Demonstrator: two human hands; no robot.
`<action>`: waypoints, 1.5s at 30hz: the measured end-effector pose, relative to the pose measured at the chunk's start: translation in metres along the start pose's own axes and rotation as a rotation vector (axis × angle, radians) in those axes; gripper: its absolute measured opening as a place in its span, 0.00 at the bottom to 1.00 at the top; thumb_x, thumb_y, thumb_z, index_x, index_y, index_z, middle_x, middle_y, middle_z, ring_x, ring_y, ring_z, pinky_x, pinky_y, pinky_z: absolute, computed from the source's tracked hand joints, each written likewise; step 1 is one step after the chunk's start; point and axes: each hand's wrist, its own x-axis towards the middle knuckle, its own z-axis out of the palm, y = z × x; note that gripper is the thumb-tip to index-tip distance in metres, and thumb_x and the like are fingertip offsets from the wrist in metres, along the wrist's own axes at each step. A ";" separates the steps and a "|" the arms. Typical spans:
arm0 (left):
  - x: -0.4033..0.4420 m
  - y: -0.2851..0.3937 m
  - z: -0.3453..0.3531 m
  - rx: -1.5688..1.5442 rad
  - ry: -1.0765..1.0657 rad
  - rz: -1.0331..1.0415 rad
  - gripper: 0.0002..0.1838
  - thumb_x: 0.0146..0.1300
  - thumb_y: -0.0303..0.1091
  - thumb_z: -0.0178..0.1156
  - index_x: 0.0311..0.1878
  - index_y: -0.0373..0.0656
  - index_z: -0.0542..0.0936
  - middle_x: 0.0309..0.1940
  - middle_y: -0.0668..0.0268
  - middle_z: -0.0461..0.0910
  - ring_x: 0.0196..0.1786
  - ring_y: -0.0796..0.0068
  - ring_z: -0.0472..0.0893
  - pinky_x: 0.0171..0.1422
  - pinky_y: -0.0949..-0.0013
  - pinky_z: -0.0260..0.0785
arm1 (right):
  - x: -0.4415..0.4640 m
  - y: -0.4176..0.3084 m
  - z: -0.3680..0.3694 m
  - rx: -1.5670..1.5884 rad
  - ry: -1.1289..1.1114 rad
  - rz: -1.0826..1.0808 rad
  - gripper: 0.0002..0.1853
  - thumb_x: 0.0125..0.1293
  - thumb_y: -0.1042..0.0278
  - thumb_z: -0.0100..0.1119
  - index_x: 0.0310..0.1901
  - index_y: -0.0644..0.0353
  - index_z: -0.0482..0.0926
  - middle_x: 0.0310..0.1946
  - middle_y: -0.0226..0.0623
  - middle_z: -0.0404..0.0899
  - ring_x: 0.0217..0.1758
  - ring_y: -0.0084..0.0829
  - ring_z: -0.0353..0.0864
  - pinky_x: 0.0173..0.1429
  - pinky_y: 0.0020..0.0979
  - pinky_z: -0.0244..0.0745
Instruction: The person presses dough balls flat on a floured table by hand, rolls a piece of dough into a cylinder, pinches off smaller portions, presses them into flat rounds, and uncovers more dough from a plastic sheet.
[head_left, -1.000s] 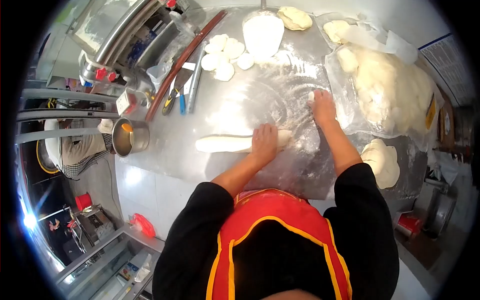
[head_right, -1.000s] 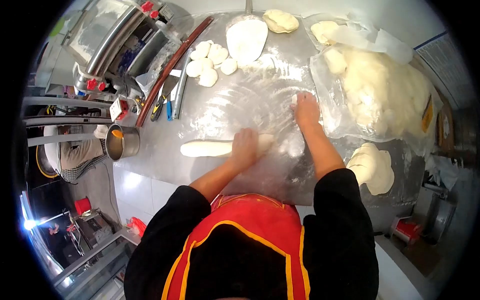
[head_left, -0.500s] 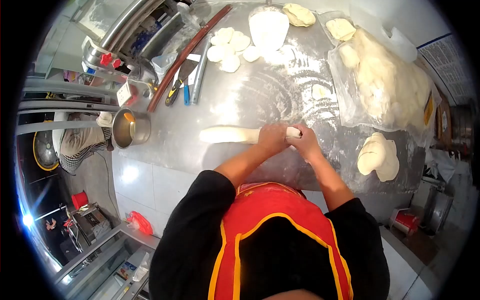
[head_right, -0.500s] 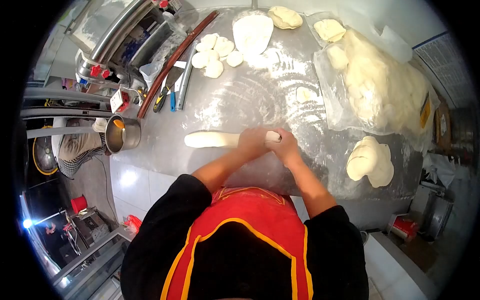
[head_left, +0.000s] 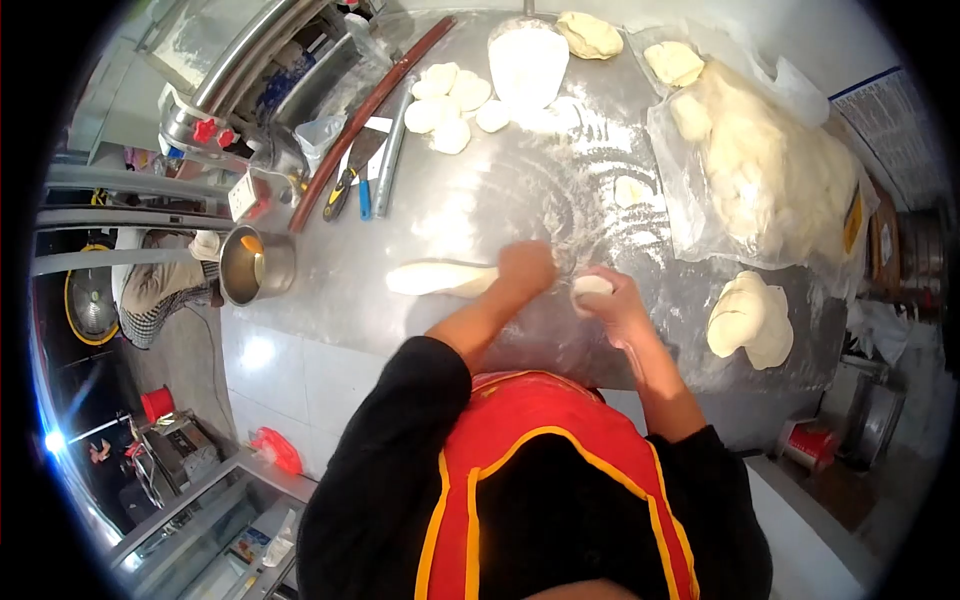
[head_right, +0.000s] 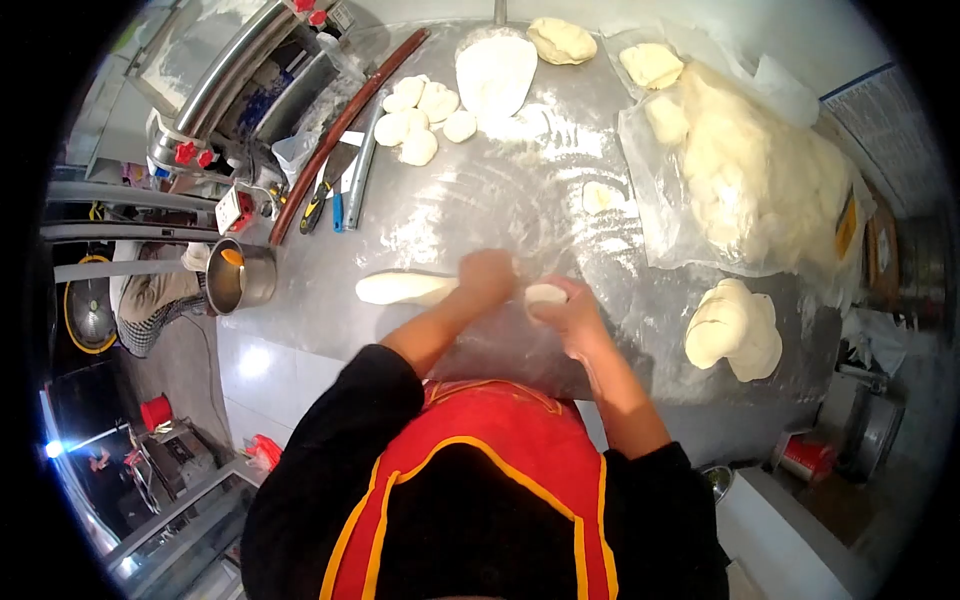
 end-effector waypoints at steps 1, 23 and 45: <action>0.000 0.002 -0.014 -0.051 0.000 -0.044 0.16 0.50 0.45 0.67 0.33 0.41 0.83 0.32 0.54 0.83 0.38 0.54 0.83 0.44 0.55 0.73 | 0.008 -0.003 -0.011 -0.094 0.085 -0.031 0.16 0.52 0.76 0.63 0.45 0.61 0.80 0.33 0.33 0.79 0.34 0.23 0.77 0.38 0.25 0.72; -0.038 -0.039 -0.002 -0.182 0.056 0.168 0.25 0.49 0.51 0.68 0.46 0.45 0.77 0.42 0.58 0.81 0.48 0.58 0.80 0.52 0.57 0.69 | 0.048 0.027 0.043 -0.377 -0.031 -0.109 0.20 0.54 0.69 0.66 0.50 0.66 0.79 0.36 0.37 0.82 0.37 0.25 0.80 0.41 0.27 0.76; -0.022 -0.046 -0.019 -0.176 0.129 0.053 0.31 0.46 0.54 0.71 0.46 0.39 0.79 0.42 0.52 0.80 0.49 0.57 0.79 0.53 0.56 0.70 | 0.121 -0.020 -0.019 -0.533 0.202 -0.311 0.22 0.58 0.71 0.65 0.53 0.65 0.73 0.43 0.45 0.79 0.45 0.37 0.79 0.47 0.34 0.75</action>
